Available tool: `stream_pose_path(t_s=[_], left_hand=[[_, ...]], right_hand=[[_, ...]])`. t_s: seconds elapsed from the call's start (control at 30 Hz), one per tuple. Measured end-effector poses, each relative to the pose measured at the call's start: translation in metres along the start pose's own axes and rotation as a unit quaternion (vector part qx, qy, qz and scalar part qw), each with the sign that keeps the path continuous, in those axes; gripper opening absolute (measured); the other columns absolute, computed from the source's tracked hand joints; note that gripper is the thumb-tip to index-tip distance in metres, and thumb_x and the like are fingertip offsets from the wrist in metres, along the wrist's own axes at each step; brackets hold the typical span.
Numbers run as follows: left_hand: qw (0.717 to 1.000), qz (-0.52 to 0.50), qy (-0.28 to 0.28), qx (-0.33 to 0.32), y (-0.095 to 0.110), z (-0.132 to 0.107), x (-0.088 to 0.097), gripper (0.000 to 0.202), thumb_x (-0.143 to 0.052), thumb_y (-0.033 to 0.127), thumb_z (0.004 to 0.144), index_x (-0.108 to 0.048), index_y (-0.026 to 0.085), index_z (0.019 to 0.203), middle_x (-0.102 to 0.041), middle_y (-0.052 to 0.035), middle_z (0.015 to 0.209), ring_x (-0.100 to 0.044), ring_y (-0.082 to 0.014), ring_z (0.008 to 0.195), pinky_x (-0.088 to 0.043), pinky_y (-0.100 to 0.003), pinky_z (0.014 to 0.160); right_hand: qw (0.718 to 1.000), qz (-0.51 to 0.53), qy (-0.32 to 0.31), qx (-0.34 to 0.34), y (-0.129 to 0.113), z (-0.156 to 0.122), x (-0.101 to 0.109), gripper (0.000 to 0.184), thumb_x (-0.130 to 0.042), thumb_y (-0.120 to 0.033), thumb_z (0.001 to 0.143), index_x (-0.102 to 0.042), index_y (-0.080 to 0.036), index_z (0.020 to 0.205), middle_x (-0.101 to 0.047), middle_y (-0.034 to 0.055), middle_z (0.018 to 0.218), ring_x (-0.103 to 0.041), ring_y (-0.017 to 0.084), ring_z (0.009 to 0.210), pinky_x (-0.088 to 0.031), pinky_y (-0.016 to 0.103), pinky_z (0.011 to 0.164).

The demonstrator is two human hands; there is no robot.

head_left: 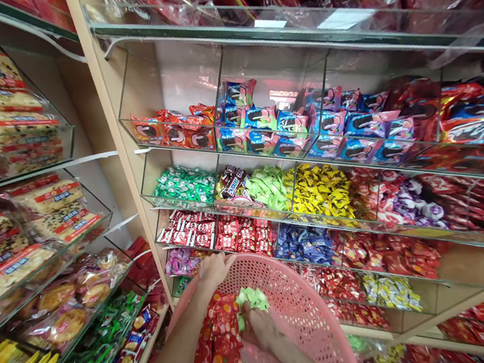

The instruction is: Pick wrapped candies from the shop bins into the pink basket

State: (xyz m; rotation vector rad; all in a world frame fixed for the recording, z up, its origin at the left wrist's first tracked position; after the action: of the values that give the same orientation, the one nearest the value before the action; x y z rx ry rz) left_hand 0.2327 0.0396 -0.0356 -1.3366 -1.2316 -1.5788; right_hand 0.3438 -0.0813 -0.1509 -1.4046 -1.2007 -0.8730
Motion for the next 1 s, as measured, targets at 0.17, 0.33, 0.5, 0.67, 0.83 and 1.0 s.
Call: stream_pose_path(t_s=[0.17, 0.33, 0.5, 0.67, 0.83, 1.0], left_hand=[[1.000, -0.006, -0.008, 0.012, 0.002, -0.001, 0.003, 0.068, -0.015, 0.063, 0.082, -0.064, 0.016, 0.091, -0.067, -0.0139, 0.088, -0.061, -0.0285, 0.084, -0.043, -0.036, 0.071], [1.000, -0.009, -0.012, 0.014, 0.002, 0.000, 0.004, 0.066, -0.017, 0.062, 0.082, -0.064, 0.016, 0.091, -0.067, -0.0134, 0.088, -0.061, -0.0277, 0.084, -0.043, -0.035, 0.071], [1.000, -0.008, 0.000, 0.008, 0.001, 0.001, 0.002, 0.067, -0.016, 0.063, 0.081, -0.064, 0.017, 0.091, -0.067, -0.0136, 0.088, -0.062, -0.0277, 0.083, -0.043, -0.035, 0.070], [1.000, -0.003, 0.004, 0.002, 0.001, 0.001, 0.002, 0.068, -0.015, 0.063, 0.082, -0.063, 0.017, 0.092, -0.067, -0.0144, 0.088, -0.062, -0.0281, 0.084, -0.044, -0.036, 0.070], [1.000, -0.002, 0.001, -0.002, 0.002, 0.001, 0.004, 0.069, -0.015, 0.064, 0.081, -0.064, 0.016, 0.091, -0.067, -0.0137, 0.088, -0.062, -0.0281, 0.084, -0.043, -0.035, 0.069], [1.000, -0.005, -0.009, 0.008, 0.003, 0.001, 0.005, 0.066, -0.018, 0.063, 0.082, -0.063, 0.017, 0.093, -0.067, -0.0138, 0.090, -0.061, -0.0273, 0.086, -0.043, -0.034, 0.071]], right_hand=[[1.000, 0.029, -0.002, 0.001, 0.002, 0.002, 0.001, 0.048, -0.056, -0.031, 0.062, -0.046, -0.016, 0.107, -0.066, 0.0098, 0.085, -0.062, 0.025, 0.077, -0.038, 0.029, 0.059], [0.999, 0.038, -0.011, -0.010, 0.004, 0.005, -0.001, 0.054, -0.056, -0.035, 0.061, -0.045, -0.014, 0.109, -0.066, 0.0115, 0.087, -0.062, 0.028, 0.077, -0.040, 0.030, 0.058], [0.998, 0.046, -0.024, -0.029, 0.009, 0.007, 0.001, 0.060, -0.059, -0.034, 0.058, -0.044, -0.013, 0.112, -0.065, 0.0128, 0.090, -0.062, 0.028, 0.077, -0.041, 0.031, 0.058], [0.997, 0.057, -0.035, -0.037, 0.012, 0.006, 0.008, 0.052, -0.060, -0.030, 0.058, -0.047, -0.015, 0.106, -0.065, 0.0105, 0.086, -0.062, 0.026, 0.076, -0.041, 0.030, 0.058], [0.999, 0.033, -0.027, -0.027, 0.010, 0.004, 0.010, 0.054, -0.058, -0.035, 0.060, -0.046, -0.018, 0.109, -0.066, 0.0089, 0.088, -0.062, 0.025, 0.077, -0.040, 0.029, 0.059], [0.999, 0.034, -0.006, -0.024, 0.011, 0.009, 0.008, 0.054, -0.060, -0.034, 0.060, -0.046, -0.016, 0.109, -0.066, 0.0085, 0.087, -0.062, 0.024, 0.075, -0.039, 0.028, 0.058]])
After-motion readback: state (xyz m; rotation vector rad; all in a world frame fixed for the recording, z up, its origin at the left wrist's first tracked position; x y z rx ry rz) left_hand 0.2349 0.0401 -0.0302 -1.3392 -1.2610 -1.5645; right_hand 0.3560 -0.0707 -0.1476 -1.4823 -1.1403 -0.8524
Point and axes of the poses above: each hand's wrist, its own z-axis towards the middle knuckle, its own x-axis out of the back of the hand, y = z × x, the point moved 5 cm from there along z, towards the middle knuckle
